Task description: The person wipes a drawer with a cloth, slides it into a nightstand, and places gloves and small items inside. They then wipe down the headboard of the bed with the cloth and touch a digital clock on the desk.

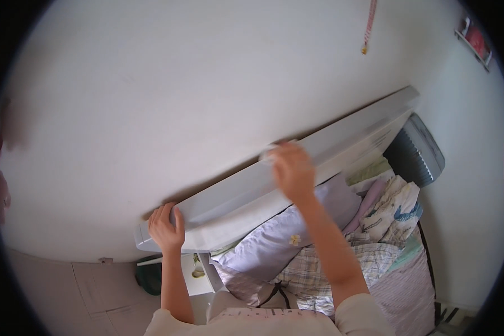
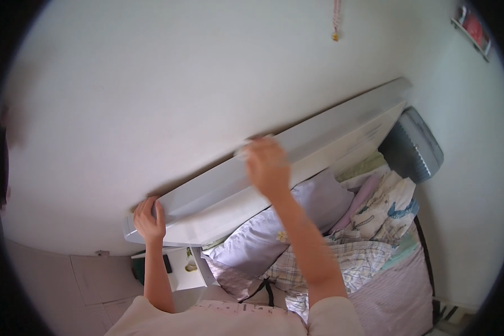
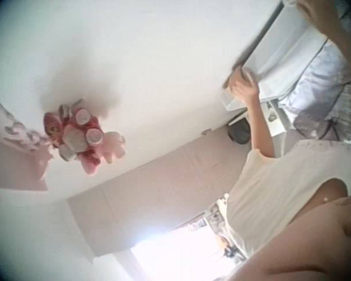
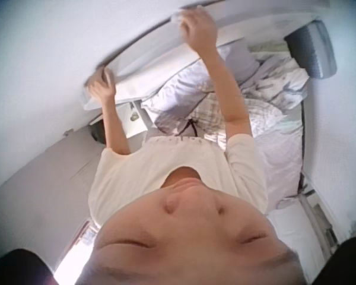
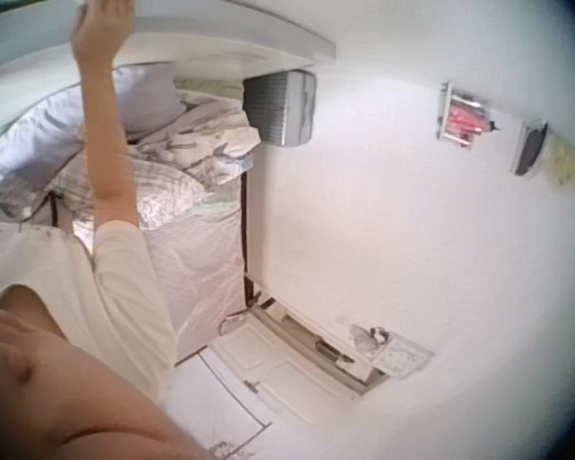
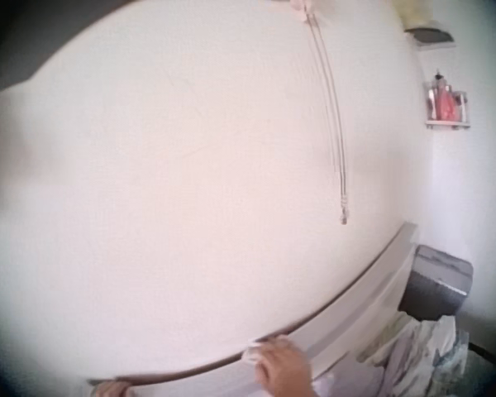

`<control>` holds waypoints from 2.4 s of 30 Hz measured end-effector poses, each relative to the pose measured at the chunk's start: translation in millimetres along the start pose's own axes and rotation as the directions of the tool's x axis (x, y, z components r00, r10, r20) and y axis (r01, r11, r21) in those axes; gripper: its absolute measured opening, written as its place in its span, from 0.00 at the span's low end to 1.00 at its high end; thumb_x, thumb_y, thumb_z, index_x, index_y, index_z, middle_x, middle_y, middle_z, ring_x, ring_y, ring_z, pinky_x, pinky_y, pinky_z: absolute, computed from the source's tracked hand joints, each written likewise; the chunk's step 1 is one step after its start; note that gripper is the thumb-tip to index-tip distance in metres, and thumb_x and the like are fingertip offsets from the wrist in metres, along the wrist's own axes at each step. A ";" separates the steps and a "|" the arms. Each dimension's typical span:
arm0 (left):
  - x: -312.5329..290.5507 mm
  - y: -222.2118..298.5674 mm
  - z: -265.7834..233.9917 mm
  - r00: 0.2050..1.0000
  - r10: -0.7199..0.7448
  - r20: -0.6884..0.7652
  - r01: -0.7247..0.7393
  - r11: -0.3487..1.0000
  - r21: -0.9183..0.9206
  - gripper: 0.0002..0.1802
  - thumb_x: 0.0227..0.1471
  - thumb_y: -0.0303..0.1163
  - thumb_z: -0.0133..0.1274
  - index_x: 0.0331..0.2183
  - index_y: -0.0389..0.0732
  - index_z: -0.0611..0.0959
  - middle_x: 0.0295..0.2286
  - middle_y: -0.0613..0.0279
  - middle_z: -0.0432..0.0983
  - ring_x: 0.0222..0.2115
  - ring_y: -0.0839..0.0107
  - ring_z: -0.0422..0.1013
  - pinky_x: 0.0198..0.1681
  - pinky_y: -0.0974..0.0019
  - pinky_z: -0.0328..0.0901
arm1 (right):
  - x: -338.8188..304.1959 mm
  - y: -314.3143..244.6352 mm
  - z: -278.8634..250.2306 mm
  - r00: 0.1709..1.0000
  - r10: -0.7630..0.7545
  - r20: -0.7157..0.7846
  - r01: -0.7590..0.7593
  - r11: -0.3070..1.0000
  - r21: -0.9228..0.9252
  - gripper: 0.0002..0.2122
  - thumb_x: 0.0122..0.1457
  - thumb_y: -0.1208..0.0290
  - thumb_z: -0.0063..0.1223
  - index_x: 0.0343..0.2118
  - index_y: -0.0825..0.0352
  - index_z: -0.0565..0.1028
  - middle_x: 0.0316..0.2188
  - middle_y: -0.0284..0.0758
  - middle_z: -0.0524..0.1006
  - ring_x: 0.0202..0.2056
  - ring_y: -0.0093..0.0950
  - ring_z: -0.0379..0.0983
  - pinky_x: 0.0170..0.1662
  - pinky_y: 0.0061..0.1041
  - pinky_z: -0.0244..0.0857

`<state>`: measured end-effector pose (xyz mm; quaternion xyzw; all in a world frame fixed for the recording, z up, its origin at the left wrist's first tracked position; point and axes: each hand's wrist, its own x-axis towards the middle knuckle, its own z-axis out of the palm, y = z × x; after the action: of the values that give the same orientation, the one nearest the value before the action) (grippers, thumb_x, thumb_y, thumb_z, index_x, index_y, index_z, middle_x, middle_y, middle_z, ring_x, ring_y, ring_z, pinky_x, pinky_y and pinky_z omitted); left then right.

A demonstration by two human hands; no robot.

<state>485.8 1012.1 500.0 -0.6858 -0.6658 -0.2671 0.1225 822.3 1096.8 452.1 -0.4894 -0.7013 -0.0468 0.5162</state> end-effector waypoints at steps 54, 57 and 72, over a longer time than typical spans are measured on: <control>37.1 60.2 38.6 0.851 0.405 0.335 -0.243 0.868 -0.434 0.27 0.60 0.38 0.52 0.59 0.39 0.74 0.51 0.45 0.73 0.51 0.47 0.69 0.57 0.47 0.59 | -0.9 36.1 -12.7 0.991 0.109 -0.077 -0.118 0.985 -0.126 0.06 0.56 0.75 0.58 0.37 0.64 0.79 0.44 0.38 0.80 0.50 0.39 0.75 0.54 0.42 0.67; 70.9 142.8 59.3 0.795 0.508 0.331 -0.364 0.837 -0.408 0.35 0.57 0.43 0.57 0.62 0.41 0.70 0.50 0.44 0.73 0.50 0.46 0.69 0.56 0.46 0.61 | 16.1 30.2 -31.5 0.996 0.034 0.080 -0.030 0.998 -0.057 0.08 0.55 0.74 0.59 0.38 0.63 0.80 0.42 0.36 0.81 0.49 0.39 0.75 0.54 0.42 0.68; 100.5 265.1 145.3 0.772 0.557 0.306 -0.395 0.798 -0.455 0.35 0.48 0.50 0.66 0.43 0.31 0.73 0.33 0.43 0.76 0.33 0.46 0.76 0.37 0.51 0.71 | 36.5 147.0 -86.6 0.998 0.068 0.020 -0.066 0.994 -0.091 0.05 0.52 0.76 0.59 0.32 0.63 0.81 0.38 0.35 0.83 0.47 0.38 0.77 0.52 0.41 0.68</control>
<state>771.9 1151.4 482.8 -0.8854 -0.4147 -0.1892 -0.0906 989.4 1146.6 455.6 -0.5359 -0.6875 -0.0558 0.4868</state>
